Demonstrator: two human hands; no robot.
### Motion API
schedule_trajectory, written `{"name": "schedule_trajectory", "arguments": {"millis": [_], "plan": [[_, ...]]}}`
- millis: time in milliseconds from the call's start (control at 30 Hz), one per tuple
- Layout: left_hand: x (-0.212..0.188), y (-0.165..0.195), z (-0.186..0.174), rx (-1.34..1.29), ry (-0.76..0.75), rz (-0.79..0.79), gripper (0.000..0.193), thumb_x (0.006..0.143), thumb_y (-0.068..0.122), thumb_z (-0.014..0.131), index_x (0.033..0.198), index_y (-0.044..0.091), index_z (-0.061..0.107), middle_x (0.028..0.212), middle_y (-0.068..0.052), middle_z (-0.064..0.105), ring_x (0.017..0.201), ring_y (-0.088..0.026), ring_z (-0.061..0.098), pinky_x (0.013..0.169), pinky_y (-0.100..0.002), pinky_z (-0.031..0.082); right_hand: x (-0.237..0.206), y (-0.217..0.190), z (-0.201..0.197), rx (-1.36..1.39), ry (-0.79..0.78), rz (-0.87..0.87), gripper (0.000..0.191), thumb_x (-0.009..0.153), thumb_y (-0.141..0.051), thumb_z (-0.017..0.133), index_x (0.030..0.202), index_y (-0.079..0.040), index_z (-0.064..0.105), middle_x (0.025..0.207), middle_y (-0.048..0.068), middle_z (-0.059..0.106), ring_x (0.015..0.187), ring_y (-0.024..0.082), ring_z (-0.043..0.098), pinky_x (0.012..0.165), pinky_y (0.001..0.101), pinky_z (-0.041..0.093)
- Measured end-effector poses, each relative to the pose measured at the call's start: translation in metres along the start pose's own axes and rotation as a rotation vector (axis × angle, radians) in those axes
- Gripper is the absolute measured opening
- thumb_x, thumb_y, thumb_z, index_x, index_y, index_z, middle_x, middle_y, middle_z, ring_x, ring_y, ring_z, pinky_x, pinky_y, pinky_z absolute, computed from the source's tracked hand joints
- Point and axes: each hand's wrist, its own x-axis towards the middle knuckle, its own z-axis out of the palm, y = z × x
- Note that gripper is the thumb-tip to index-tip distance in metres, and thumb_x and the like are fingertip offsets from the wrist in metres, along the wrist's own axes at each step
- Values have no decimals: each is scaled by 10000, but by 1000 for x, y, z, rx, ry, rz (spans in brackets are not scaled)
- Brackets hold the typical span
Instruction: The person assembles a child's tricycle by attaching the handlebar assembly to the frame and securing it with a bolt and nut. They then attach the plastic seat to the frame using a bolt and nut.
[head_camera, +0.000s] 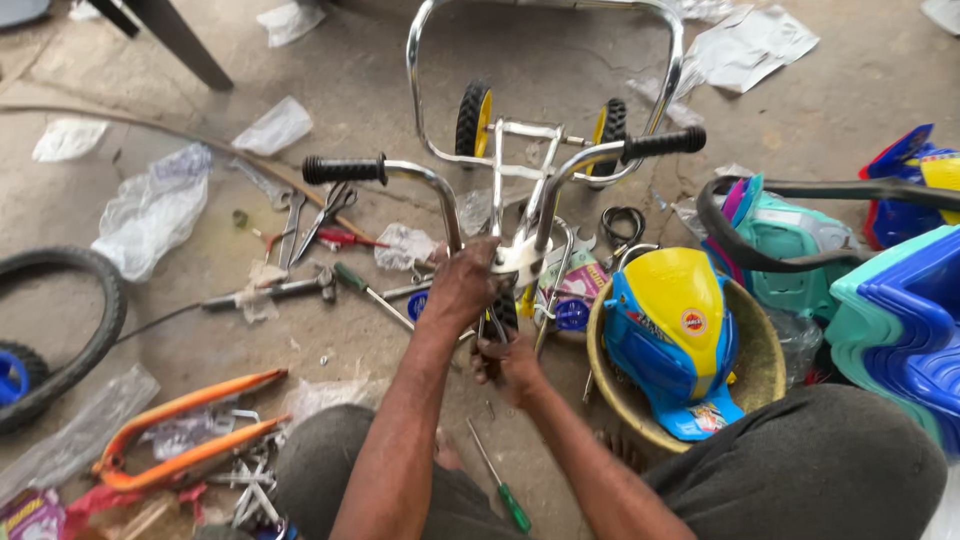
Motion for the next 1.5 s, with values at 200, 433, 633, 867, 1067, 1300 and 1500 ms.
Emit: {"name": "schedule_trajectory", "arguments": {"millis": [200, 433, 633, 867, 1067, 1300, 1500], "plan": [[-6, -8, 4, -64, 67, 53, 532, 795, 132, 803, 1288, 76, 612, 1140, -194, 713, 1053, -376, 696, 912, -493, 529, 9, 5, 8, 328, -40, -80, 69, 982, -85, 616, 1045, -60, 599, 830, 62, 647, 684, 185, 599, 560, 324, 472], [-5, -19, 16, 16, 78, 79, 448, 843, 148, 751, 1264, 70, 620, 1135, -194, 703, 1040, -394, 682, 914, -531, 501, -8, 4, 4, 159, -75, -19, 72, 977, -72, 614, 1048, -57, 620, 812, 61, 636, 666, 189, 585, 538, 330, 461], [-9, -23, 19, -40, 90, 79, 390, 843, 121, 736, 1219, 72, 642, 1163, -209, 690, 1052, -411, 667, 881, -509, 526, 1, 4, -6, 191, -45, -76, 131, 992, -85, 619, 1116, -52, 596, 833, 90, 654, 663, 209, 619, 524, 327, 478], [-5, -11, 3, 9, 29, 7, 452, 834, 188, 794, 1251, 99, 645, 1151, -169, 707, 1044, -371, 698, 894, -477, 535, -13, -23, -15, -33, -93, 68, 191, 959, -65, 606, 1150, -71, 592, 831, 72, 651, 667, 197, 643, 561, 330, 518], [-5, -6, 5, 18, 168, 95, 478, 746, 149, 853, 1179, 91, 660, 1232, -121, 707, 1019, -322, 715, 1086, -708, 294, -76, -87, -30, -383, -194, 228, 193, 997, -66, 625, 1174, 1, 587, 974, 171, 736, 678, 186, 654, 521, 288, 453], [-6, -21, 17, -55, 163, 68, 752, 776, 143, 854, 1438, 115, 496, 1282, -125, 692, 1160, -350, 678, 1143, -702, 280, -126, -136, -10, -480, -106, 120, 710, 802, -4, 649, 1455, -234, 495, 1319, 136, 612, 986, 253, 683, 800, 441, 610], [-5, -18, 17, -67, 183, 71, 1062, 739, 150, 870, 1594, 146, 240, 1303, -167, 673, 1177, -388, 658, 1138, -729, 226, -103, -145, 21, -1810, 359, -765, 679, 786, -40, 672, 1443, -166, 559, 1426, 238, 478, 1312, 448, 457, 1127, 541, 374]]}}
